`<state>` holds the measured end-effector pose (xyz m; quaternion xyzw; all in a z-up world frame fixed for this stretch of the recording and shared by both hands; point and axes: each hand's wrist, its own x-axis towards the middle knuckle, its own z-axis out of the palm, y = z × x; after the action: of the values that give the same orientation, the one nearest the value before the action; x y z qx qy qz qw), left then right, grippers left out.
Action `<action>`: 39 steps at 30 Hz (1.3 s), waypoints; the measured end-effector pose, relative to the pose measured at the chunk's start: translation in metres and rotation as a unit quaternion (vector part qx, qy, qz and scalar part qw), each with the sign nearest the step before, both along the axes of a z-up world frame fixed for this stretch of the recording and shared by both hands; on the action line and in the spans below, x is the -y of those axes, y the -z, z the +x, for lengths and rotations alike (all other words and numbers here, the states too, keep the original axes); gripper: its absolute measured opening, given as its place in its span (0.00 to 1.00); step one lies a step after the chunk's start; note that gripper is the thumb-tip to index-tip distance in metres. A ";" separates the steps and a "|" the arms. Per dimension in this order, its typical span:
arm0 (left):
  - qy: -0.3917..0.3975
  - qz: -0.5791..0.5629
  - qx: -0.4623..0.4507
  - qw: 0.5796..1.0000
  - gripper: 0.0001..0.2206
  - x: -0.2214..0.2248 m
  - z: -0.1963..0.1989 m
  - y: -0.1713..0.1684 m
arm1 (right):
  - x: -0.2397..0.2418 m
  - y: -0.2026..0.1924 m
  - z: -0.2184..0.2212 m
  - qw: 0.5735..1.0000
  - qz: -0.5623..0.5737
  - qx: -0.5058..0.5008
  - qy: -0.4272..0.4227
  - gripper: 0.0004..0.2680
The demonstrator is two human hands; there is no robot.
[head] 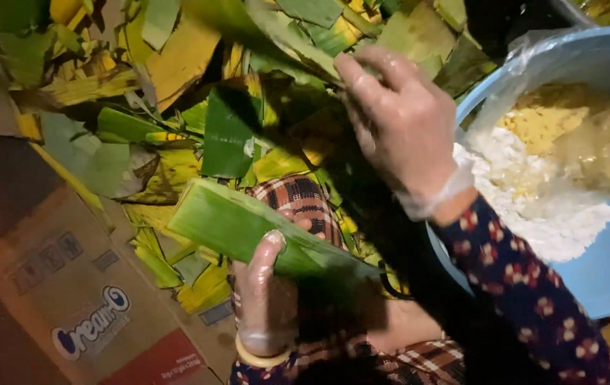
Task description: Wrapping small green dough balls in banana leaves and trimming the excess leaf with scissors
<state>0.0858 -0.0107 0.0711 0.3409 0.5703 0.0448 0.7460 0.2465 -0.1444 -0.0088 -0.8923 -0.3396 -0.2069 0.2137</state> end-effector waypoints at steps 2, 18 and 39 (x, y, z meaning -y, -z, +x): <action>0.014 0.004 0.020 1.000 0.22 0.005 -0.008 0.008 | 0.011 -0.011 -0.019 1.000 0.005 -0.012 0.003 0.11; 0.044 -0.018 0.176 0.983 0.27 0.051 -0.065 0.021 | 0.100 -0.059 -0.139 0.924 0.175 -0.340 0.009 0.09; 0.136 0.002 0.210 0.968 0.32 0.084 -0.081 0.027 | 0.113 -0.025 -0.238 0.982 0.045 -0.183 -0.008 0.17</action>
<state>0.0048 -0.0950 0.0441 0.4000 0.3492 0.0144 0.8472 0.0088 -0.2575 0.0167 -0.9018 -0.2921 -0.0538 0.3140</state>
